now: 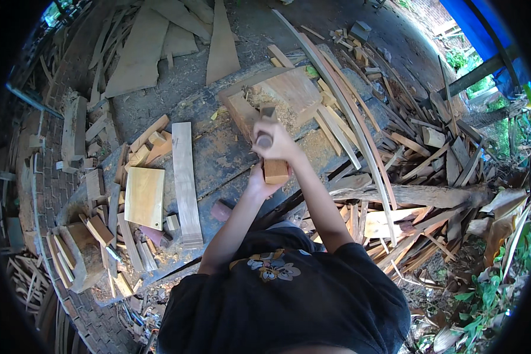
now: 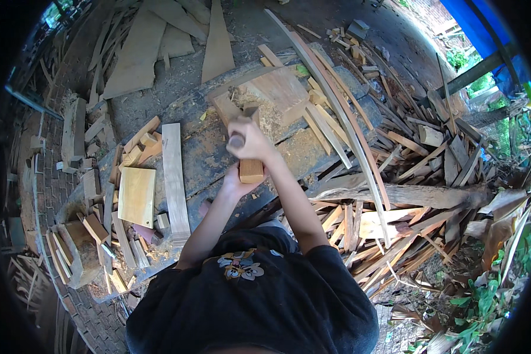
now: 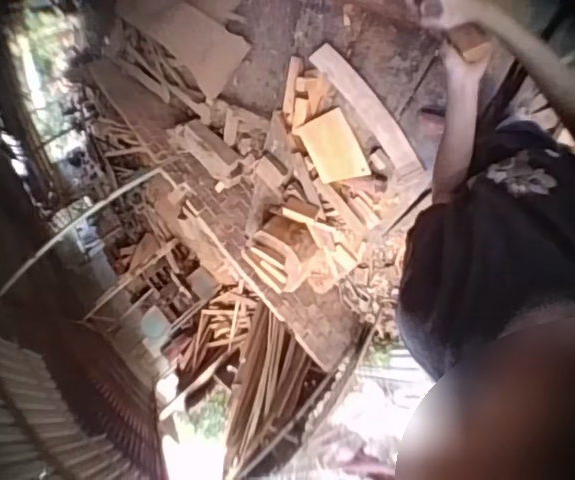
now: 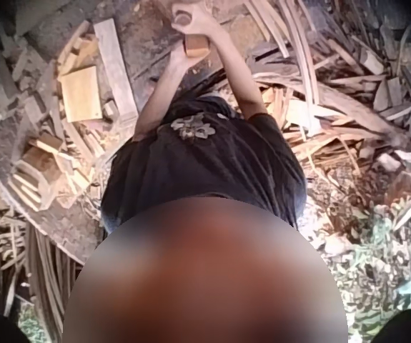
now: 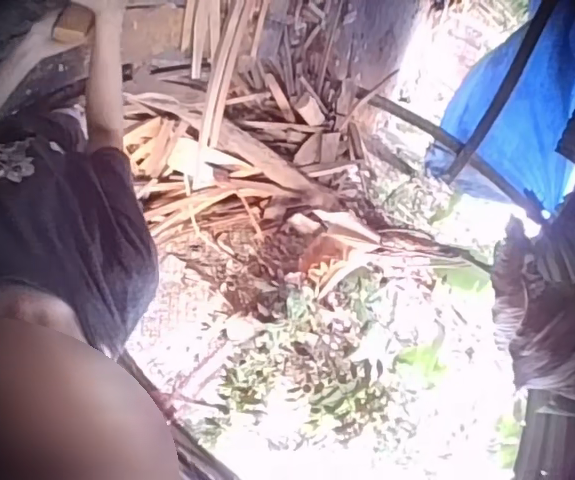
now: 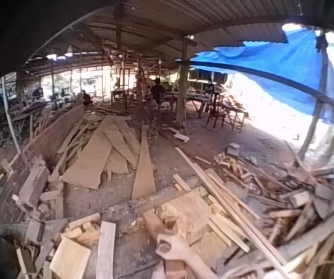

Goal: The person carves and shapes a piece of wood using a chisel and a mallet.

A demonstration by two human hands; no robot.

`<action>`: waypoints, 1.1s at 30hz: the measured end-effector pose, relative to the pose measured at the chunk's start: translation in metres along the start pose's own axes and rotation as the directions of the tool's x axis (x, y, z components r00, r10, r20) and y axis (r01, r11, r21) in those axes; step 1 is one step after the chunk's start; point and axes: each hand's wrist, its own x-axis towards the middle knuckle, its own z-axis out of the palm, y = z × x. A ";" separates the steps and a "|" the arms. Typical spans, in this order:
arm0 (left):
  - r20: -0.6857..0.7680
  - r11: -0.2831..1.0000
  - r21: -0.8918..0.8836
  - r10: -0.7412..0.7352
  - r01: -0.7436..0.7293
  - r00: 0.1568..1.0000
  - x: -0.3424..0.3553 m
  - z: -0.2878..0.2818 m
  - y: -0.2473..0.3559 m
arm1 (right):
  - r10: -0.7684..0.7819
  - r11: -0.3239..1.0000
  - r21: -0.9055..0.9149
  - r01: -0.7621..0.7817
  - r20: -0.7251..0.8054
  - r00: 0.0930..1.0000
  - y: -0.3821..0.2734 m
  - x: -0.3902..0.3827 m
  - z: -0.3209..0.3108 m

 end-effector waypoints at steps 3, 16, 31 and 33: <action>0.125 0.962 -0.231 -0.119 0.145 0.985 0.003 -0.013 0.011 | 0.124 0.992 0.022 -0.123 -0.059 0.991 0.004 0.010 -0.002; 0.053 0.994 -0.004 -0.112 0.113 0.992 0.011 -0.029 0.009 | 0.042 0.995 0.101 0.020 -0.572 0.819 -0.102 -0.125 -0.022; 0.187 0.974 -0.097 -0.185 0.206 0.965 -0.012 -0.010 0.048 | -0.038 0.908 -0.151 -0.391 -0.959 0.282 -0.128 -0.161 -0.045; 0.213 0.987 -0.013 -0.154 0.161 0.965 -0.013 -0.009 0.055 | -0.006 0.938 -0.129 -0.322 -0.934 0.356 -0.122 -0.156 -0.036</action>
